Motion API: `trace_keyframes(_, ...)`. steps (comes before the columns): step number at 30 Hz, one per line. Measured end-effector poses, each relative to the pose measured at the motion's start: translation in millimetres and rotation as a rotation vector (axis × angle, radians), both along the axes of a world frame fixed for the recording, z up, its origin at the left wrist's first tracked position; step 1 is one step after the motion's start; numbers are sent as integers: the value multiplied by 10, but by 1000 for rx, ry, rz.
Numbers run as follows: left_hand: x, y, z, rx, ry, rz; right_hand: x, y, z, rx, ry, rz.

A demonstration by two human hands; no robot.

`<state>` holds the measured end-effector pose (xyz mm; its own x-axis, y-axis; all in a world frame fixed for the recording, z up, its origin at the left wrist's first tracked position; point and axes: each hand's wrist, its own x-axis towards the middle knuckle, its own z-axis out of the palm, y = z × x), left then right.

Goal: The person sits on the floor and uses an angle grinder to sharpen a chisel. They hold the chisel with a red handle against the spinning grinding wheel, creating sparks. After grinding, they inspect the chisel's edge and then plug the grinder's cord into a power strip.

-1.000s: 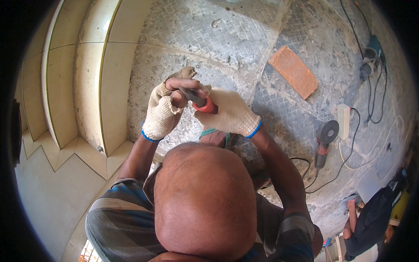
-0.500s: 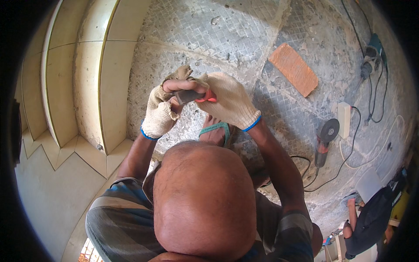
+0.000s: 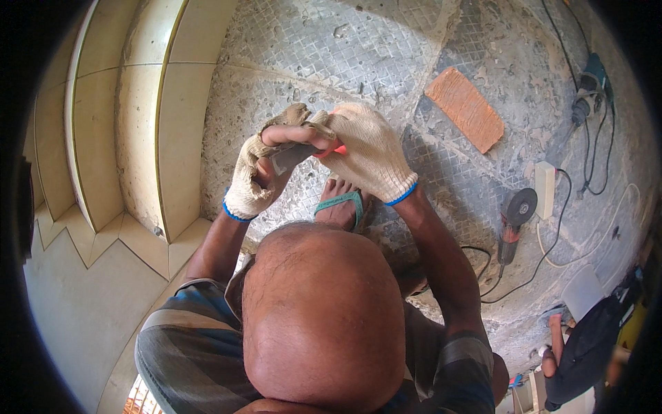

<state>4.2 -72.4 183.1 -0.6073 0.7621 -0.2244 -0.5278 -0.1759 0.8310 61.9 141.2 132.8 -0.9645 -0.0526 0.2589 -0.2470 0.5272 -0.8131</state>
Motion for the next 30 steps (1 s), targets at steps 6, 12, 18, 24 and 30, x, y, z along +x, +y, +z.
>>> trace_keyframes(6,-13,-29,-53,-10,112,-59,4,-18,-38,25,-23,10)
trace_keyframes(12,-21,-3,0,-22,46,-58,25,-18,-80,25,-36,12)
trace_keyframes(18,-23,-11,0,-10,17,-36,40,-16,-71,-58,-7,-6)
trace_keyframes(24,-14,-72,-58,-39,74,-63,41,-37,-55,-176,-254,120)
trace_keyframes(30,-6,-86,-31,-66,-16,-80,93,-81,-122,-122,-213,142)
